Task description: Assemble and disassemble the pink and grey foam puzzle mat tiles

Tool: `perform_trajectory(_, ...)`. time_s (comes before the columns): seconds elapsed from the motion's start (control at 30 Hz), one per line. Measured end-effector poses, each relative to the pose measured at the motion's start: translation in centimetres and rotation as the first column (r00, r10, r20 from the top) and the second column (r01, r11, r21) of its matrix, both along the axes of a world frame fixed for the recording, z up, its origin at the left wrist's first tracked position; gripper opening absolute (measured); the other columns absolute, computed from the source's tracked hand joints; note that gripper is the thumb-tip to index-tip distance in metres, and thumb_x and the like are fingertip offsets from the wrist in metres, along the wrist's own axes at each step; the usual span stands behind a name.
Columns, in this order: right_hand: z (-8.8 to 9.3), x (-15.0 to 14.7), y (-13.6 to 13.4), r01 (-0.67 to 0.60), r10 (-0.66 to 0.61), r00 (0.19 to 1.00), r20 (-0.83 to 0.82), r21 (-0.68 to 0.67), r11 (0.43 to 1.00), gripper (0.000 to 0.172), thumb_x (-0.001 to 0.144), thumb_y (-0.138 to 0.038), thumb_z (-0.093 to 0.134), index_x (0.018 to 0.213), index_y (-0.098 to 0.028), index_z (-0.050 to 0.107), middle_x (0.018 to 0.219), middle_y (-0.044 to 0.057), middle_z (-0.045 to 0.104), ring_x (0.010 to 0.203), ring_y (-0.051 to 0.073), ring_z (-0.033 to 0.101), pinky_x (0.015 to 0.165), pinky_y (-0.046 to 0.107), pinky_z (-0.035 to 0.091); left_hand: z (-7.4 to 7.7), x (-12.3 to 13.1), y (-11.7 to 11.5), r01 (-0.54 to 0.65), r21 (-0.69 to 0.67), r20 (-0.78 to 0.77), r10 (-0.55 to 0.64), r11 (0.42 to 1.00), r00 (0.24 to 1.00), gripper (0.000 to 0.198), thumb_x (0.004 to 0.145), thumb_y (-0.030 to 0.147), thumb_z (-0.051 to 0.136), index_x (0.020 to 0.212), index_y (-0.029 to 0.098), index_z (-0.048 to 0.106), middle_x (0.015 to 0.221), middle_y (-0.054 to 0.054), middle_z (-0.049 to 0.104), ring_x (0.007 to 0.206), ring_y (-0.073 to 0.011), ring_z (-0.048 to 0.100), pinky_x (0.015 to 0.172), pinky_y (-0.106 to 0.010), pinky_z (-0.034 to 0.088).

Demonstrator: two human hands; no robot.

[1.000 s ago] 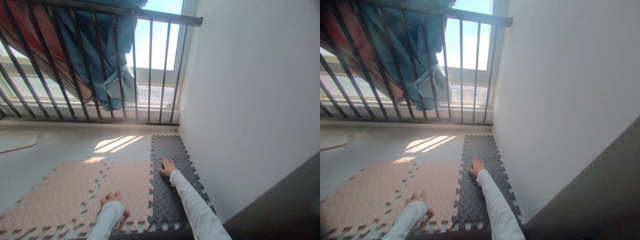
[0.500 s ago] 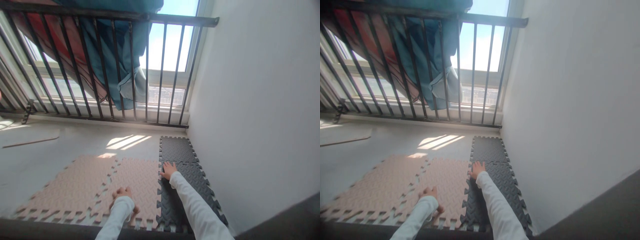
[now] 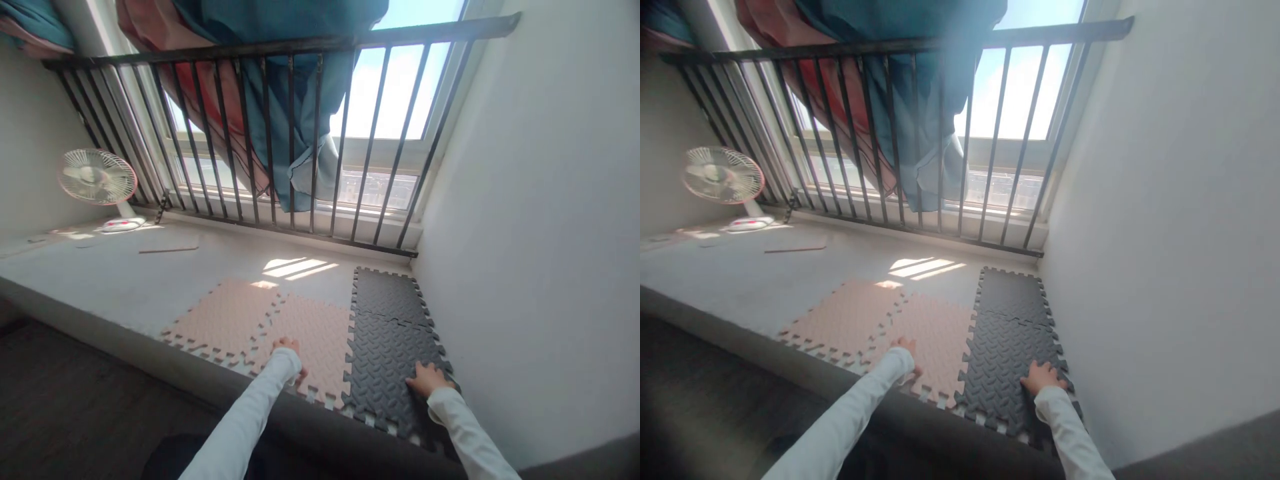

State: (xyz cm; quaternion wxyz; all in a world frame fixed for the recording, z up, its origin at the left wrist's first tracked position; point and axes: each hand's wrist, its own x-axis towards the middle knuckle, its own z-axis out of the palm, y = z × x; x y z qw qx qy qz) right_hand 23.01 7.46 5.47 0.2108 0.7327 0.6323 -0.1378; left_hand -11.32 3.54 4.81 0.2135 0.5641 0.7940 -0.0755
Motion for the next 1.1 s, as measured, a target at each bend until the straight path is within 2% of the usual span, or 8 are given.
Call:
perform_trajectory(0.1, -0.8, 0.9, -0.3, -0.002, 0.002, 1.0, 0.025, 0.012, 1.0, 0.064, 0.078, -0.048, 0.038, 0.131, -0.012, 0.032, 0.131, 0.026, 0.034, 0.119, 0.034, 0.037, 0.087, 0.053, 0.033, 1.7, -3.6, -1.0, -0.078, 0.016, -0.018, 0.078, 0.997, 0.997, 0.034, 0.067, 0.025, 0.057, 0.101, 0.021, 0.06, 0.112, -0.01, 0.058, 0.102, -0.0218, 0.054, 0.085, -0.031, 0.042)
perform_trajectory(0.17, -1.0, 0.7, -0.4, -0.004, 0.002, 0.999, 0.053, 0.041, 0.999, 0.063, 0.079, -0.048, 0.036, 0.131, -0.012, 0.033, 0.131, 0.025, 0.035, 0.119, 0.033, 0.037, 0.087, 0.052, 0.033, 2.5, -6.5, -2.3, -0.152, 0.05, -0.05, 0.154, 0.987, 0.987, 0.031, 0.076, 0.02, 0.043, 0.103, 0.021, 0.059, 0.111, -0.01, 0.059, 0.102, -0.0203, 0.054, 0.083, -0.031, 0.043)
perform_trajectory(0.27, -0.5, -0.2, -0.3, 0.018, -0.021, 0.997, 0.07, 0.044, 0.999, 0.06, 0.079, -0.046, 0.038, 0.128, -0.011, 0.038, 0.128, 0.024, 0.039, 0.116, 0.032, 0.041, 0.087, 0.049, 0.034, 3.0, -9.7, -4.4, -0.243, 0.093, -0.133, 0.254, 0.966, 0.958, 0.036, 0.078, 0.016, 0.036, 0.107, 0.016, 0.058, 0.115, -0.015, 0.055, 0.109, -0.0254, 0.048, 0.082, -0.036, 0.043)
perform_trajectory(0.37, 0.4, -0.8, -0.3, -0.007, 0.006, 1.0, 0.027, 0.034, 0.999, 0.052, 0.078, -0.041, 0.042, 0.119, -0.01, 0.05, 0.122, 0.022, 0.048, 0.112, 0.03, 0.046, 0.087, 0.043, 0.037, 3.0, -10.8, -5.7, -0.273, 0.113, -0.178, 0.29, 0.955, 0.94, 0.034, 0.076, 0.014, 0.036, 0.098, 0.015, 0.062, 0.111, -0.016, 0.058, 0.108, -0.0255, 0.048, 0.08, -0.035, 0.044)
perform_trajectory(0.63, 1.8, -0.6, -0.8, -0.088, 0.09, 0.996, -0.019, 0.064, 0.994, 0.044, 0.076, -0.041, 0.047, 0.11, -0.015, 0.058, 0.116, 0.015, 0.055, 0.109, 0.028, 0.049, 0.087, 0.041, 0.039, 1.0, -12.2, -5.2, -0.302, 0.134, -0.136, 0.319, 0.944, 0.938, 0.027, 0.071, 0.019, 0.041, 0.087, 0.018, 0.063, 0.098, -0.013, 0.064, 0.093, -0.0231, 0.058, 0.07, -0.031, 0.045)
perform_trajectory(0.77, 2.0, 0.1, 0.6, -0.07, 0.078, 0.993, -0.084, 0.093, 0.993, 0.052, 0.075, -0.043, 0.048, 0.121, -0.018, 0.048, 0.122, 0.016, 0.05, 0.111, 0.03, 0.046, 0.089, 0.048, 0.036, 1.1, -13.1, -3.5, -0.337, 0.195, -0.116, 0.363, 0.921, 0.925, 0.017, 0.067, 0.024, 0.047, 0.077, 0.02, 0.061, 0.084, -0.008, 0.066, 0.085, -0.022, 0.059, 0.067, -0.029, 0.043)
perform_trajectory(0.93, 1.0, 0.3, 3.3, -0.036, 0.047, 0.989, -0.137, 0.079, 0.996, 0.07, 0.074, -0.053, 0.046, 0.133, -0.019, 0.029, 0.141, 0.018, 0.019, 0.127, 0.03, 0.025, 0.093, 0.054, 0.029, 5.5, -12.0, 1.3, -0.416, 0.344, 0.062, 0.422, 0.842, 0.905, 0.011, 0.07, 0.027, 0.05, 0.067, 0.018, 0.054, 0.071, 0.001, 0.063, 0.072, -0.0133, 0.058, 0.06, -0.019, 0.039)
perform_trajectory(1.1, 0.2, -0.3, 4.4, 0.02, -0.019, 0.997, -0.068, 0.014, 1.0, 0.093, 0.06, -0.059, 0.058, 0.136, -0.019, 0.022, 0.141, 0.02, 0.017, 0.128, 0.034, 0.019, 0.094, 0.055, 0.024, 8.7, -8.9, 8.2, -0.431, 0.442, 0.147, 0.41, 0.787, 0.9, 0.02, 0.075, 0.032, 0.048, 0.082, 0.016, 0.056, 0.083, 0.001, 0.065, 0.078, -0.0128, 0.056, 0.064, -0.019, 0.04)
